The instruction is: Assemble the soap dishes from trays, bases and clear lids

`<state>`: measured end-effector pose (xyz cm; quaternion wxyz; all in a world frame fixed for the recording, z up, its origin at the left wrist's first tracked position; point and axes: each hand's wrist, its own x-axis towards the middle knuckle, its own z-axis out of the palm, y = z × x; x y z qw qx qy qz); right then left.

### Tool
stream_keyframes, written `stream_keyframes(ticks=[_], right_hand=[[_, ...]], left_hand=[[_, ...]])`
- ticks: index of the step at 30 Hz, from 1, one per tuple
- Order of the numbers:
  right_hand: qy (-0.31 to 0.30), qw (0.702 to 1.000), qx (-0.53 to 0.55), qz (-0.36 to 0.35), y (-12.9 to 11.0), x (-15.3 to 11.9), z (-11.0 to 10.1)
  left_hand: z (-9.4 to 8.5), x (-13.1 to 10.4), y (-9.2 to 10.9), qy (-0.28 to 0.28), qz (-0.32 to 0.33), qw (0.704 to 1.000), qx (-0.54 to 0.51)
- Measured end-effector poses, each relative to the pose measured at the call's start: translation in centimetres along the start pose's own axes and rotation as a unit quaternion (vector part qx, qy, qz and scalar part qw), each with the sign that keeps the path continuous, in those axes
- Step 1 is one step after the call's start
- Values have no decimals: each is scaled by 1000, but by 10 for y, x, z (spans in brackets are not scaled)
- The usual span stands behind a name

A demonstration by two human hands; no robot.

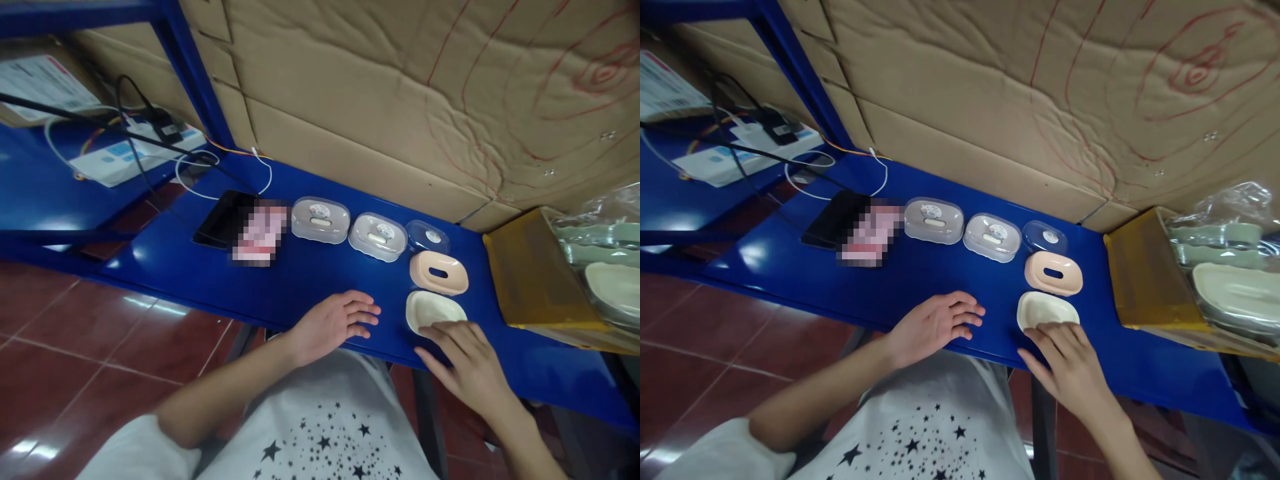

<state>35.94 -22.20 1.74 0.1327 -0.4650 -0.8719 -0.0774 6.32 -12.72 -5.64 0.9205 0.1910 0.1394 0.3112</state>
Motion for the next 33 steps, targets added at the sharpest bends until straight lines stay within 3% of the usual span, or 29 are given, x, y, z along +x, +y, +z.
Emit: stream_keyframes(ticks=[4, 7, 10, 13, 16, 18, 20, 22, 24, 27, 30, 33], right_hand=[[36, 993, -71, 90, -7, -36, 36], [74, 987, -47, 138, 0, -35, 53], [90, 983, 34, 158, -5, -19, 55], [115, 979, 116, 118, -32, 7, 48], [105, 982, 156, 17, -63, 40, 40], [97, 981, 161, -55, -67, 57, 36], [119, 981, 145, -56, -49, 64, 34], [144, 983, 101, 44, -10, 59, 37], [128, 975, 29, 178, 36, 45, 43], [67, 970, -51, 227, 87, 26, 54], [35, 974, -74, 212, 90, 23, 54], [79, 981, -46, 171, 48, 36, 41]], left_hand=[[2, -1, -1, 3, 8, 1000, 26], [4, -1, 0, 0, 5, 1000, 29], [7, -1, 0, 10, 0, 1000, 14], [13, -1, -1, 51, -20, 998, -26], [21, 0, 1, 73, -54, 993, -79], [24, -1, 4, 68, -68, 989, -115], [24, -2, 8, 69, -57, 985, -146], [22, -2, 13, 77, -37, 982, -167], [21, -2, 17, 88, -28, 980, -179], [24, -1, 19, 104, -36, 977, -182], [27, 0, 18, 109, -40, 978, -175], [26, 0, 17, 100, -38, 979, -171]])
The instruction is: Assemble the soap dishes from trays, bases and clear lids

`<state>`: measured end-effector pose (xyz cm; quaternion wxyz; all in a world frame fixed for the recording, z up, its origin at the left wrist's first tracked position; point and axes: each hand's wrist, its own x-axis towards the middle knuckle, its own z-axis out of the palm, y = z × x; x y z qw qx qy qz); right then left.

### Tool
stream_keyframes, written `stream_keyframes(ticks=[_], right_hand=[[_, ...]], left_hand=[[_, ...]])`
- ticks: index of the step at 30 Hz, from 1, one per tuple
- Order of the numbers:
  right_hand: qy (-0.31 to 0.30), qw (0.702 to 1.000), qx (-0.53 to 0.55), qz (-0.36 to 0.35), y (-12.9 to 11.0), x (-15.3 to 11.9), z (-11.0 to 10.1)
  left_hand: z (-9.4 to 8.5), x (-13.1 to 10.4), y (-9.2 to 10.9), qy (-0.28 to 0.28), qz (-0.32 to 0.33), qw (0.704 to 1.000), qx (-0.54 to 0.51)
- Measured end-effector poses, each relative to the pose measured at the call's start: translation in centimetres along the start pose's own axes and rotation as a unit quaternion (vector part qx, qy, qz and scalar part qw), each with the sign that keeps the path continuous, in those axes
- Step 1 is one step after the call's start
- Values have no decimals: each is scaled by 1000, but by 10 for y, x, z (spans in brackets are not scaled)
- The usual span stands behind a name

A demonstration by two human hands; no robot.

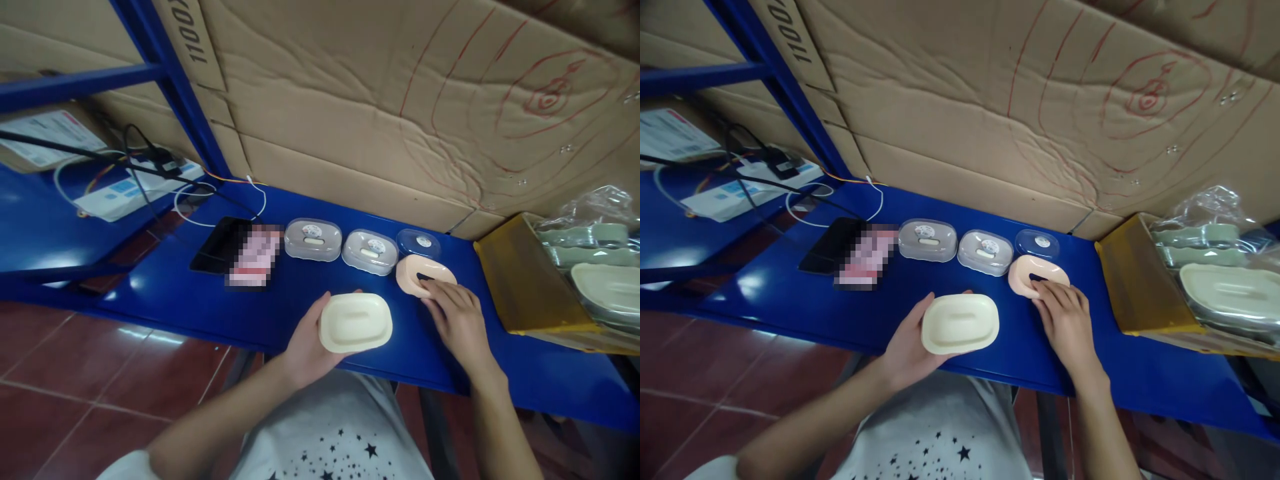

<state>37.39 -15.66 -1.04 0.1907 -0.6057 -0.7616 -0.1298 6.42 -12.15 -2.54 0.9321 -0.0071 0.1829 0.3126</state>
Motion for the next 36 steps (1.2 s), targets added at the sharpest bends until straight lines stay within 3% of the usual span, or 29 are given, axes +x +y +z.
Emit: stream_keyframes(ticks=[4, 7, 11, 16, 18, 20, 22, 24, 28, 32, 36], right_hand=[[4, 989, 121, -89, -78, -7, -23], [-41, 983, 133, -123, -114, -12, -25], [-69, 985, 115, -112, -124, -12, -14], [-66, 985, 91, -132, -131, -19, -5], [-70, 981, 104, -152, -122, -19, -3], [-40, 976, 139, -164, -97, -9, 2], [13, 981, 156, -114, -55, 12, 12], [-2, 994, 112, 6, -9, 38, 25], [-40, 995, 74, 47, 58, 73, 51], [-59, 996, 56, 41, 77, 68, 61], [-118, 985, 116, 49, 83, 59, 50]], left_hand=[[-6, 2, 0, -6, -4, 1000, 7], [-9, 3, 0, -42, -8, 999, 12], [-9, 3, -1, -92, -12, 995, 29], [-7, 0, -3, -51, 25, 997, 45], [-6, 0, -3, -39, 36, 998, 42], [-5, 0, -3, -31, 45, 998, 32], [-5, 1, -3, -16, 42, 999, 24], [-6, 1, -2, 0, 33, 999, 24], [-10, -1, -1, 1, 27, 999, 41], [-9, -3, -2, 4, 18, 998, 56], [-8, -2, -2, -7, 11, 998, 61]])
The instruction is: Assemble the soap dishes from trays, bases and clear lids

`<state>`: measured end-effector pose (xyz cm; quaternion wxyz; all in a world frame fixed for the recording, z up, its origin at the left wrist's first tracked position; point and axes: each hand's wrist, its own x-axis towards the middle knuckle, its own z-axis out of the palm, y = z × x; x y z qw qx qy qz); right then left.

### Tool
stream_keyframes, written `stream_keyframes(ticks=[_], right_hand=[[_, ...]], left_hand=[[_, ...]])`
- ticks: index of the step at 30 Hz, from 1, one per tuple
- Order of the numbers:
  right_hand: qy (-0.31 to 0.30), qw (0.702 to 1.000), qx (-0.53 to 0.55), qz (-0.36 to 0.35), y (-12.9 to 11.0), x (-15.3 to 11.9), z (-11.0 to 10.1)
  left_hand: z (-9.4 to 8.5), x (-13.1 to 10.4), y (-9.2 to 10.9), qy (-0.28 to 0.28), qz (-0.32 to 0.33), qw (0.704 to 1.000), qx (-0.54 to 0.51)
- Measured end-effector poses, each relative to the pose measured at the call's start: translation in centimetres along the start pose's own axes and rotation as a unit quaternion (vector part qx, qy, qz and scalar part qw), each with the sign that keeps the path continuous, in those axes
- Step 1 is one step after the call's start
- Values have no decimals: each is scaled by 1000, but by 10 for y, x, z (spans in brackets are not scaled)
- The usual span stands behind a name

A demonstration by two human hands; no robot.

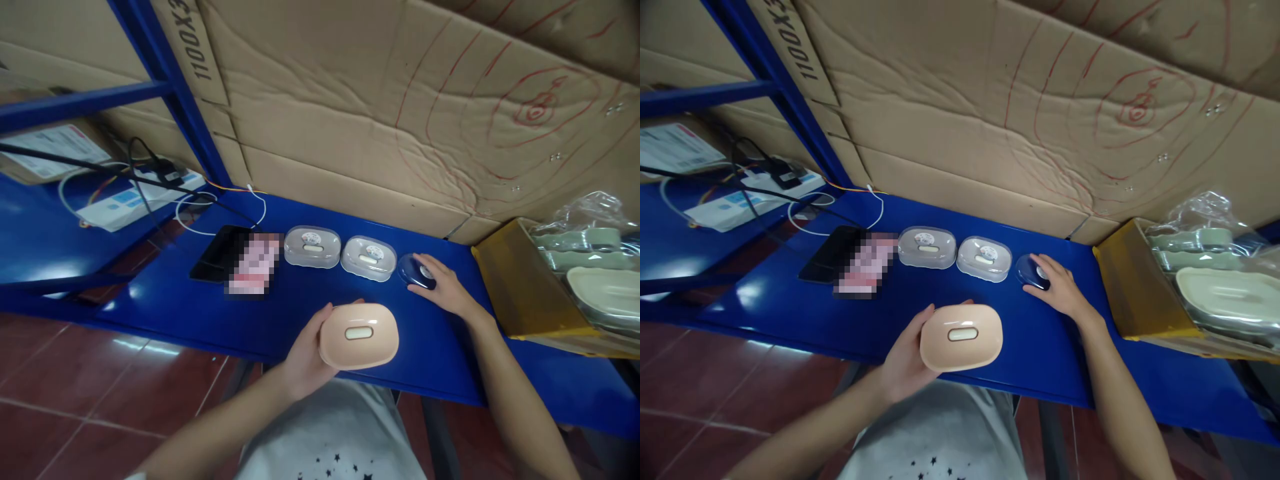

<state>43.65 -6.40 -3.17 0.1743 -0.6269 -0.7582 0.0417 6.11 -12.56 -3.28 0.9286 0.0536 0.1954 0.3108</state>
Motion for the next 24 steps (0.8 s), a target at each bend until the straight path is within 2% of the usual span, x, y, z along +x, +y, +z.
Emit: stream_keyframes(ticks=[1, 3, 5, 6, 9, 12, 14, 20, 24], right_hand=[[-2, 1000, 25, 0, -3, -2, -6], [32, 997, 65, -9, -21, -7, -21], [71, 992, 96, -47, -55, -17, -35], [71, 988, 110, -81, -76, -23, -40], [-9, 970, 107, -217, -144, -45, -40], [-47, 955, 76, -283, -185, -56, -26], [-39, 955, 69, -286, -191, -55, -17], [-21, 958, 50, -282, -177, -47, -7], [15, 953, 24, -300, -180, -50, 3]], left_hand=[[0, 1, 0, 1, 0, 1000, -1], [0, 2, 0, 3, 2, 1000, -2], [-1, 3, 0, 2, 1, 1000, -2], [-1, 4, -1, -2, 0, 1000, -1], [1, 4, -1, -35, 2, 999, -1], [1, 3, -1, -70, 1, 998, -2], [1, 3, -1, -72, -2, 997, 4], [-4, 5, -2, -72, -6, 997, 26], [-3, 4, 0, -45, -2, 999, 13]])
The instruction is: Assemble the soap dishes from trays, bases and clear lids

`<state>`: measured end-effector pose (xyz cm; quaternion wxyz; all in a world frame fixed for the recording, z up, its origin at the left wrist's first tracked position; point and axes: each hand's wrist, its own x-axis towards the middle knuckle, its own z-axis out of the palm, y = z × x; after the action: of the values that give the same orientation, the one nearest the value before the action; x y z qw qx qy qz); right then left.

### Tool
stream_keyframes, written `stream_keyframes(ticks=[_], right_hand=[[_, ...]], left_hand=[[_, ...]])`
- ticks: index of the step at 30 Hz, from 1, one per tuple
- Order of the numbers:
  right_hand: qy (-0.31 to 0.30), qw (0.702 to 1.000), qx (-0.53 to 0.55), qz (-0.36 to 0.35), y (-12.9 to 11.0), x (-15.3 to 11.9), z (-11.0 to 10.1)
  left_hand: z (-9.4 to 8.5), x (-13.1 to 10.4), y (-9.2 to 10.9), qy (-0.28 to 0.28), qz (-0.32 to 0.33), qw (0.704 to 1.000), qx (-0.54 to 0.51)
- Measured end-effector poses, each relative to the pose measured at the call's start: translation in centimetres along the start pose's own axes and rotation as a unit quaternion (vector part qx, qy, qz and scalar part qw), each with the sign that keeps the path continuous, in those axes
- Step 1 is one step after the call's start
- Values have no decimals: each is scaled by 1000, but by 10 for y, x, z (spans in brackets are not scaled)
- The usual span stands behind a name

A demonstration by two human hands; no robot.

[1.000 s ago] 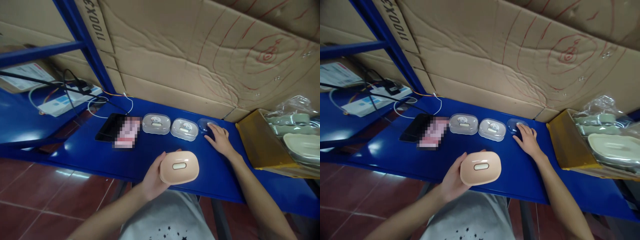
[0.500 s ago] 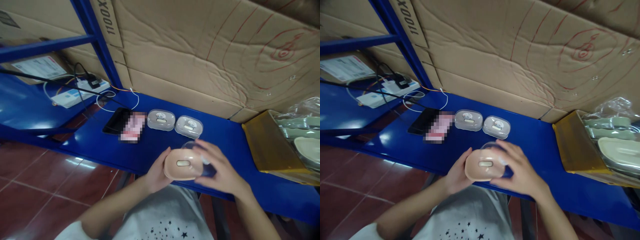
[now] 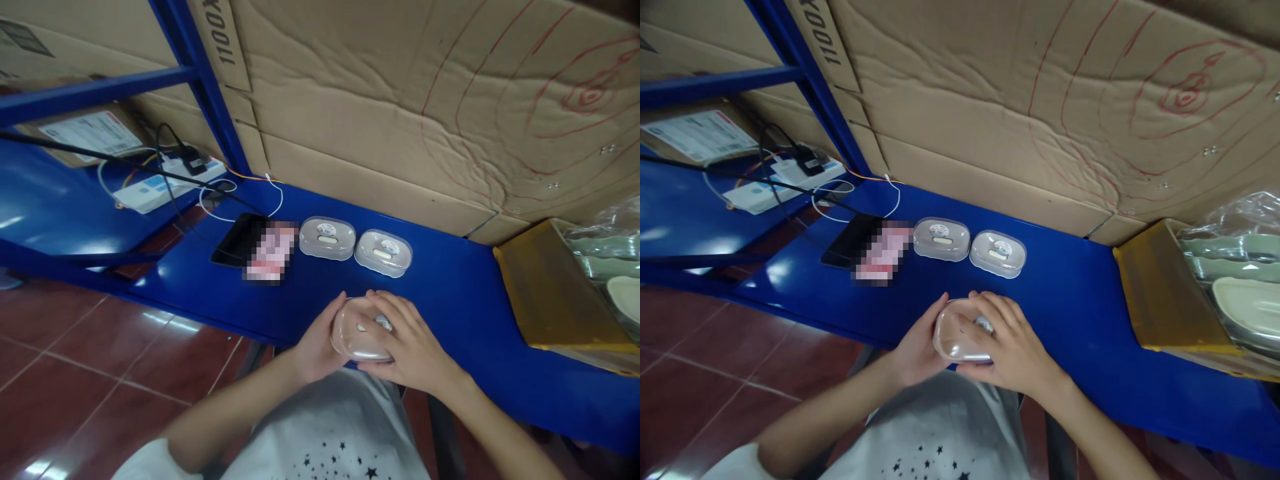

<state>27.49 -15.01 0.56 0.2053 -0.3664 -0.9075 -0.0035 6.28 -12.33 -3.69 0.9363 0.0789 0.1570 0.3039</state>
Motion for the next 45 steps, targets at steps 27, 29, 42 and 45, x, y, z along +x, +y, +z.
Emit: stream_keyframes(ticks=[27, 29, 42, 45], right_hand=[[26, 958, -100, 266, 208, -83, -31], [26, 956, -114, 271, 201, -83, -34], [-92, 994, -46, 35, 85, 113, 15], [-142, 988, -16, 59, 79, 171, 40]], left_hand=[[-17, 3, -5, -52, -7, 988, 147], [-19, 2, -5, -65, 2, 987, 148], [-14, 3, -10, -48, 21, 992, 115], [-13, 1, -11, -36, 35, 992, 113]])
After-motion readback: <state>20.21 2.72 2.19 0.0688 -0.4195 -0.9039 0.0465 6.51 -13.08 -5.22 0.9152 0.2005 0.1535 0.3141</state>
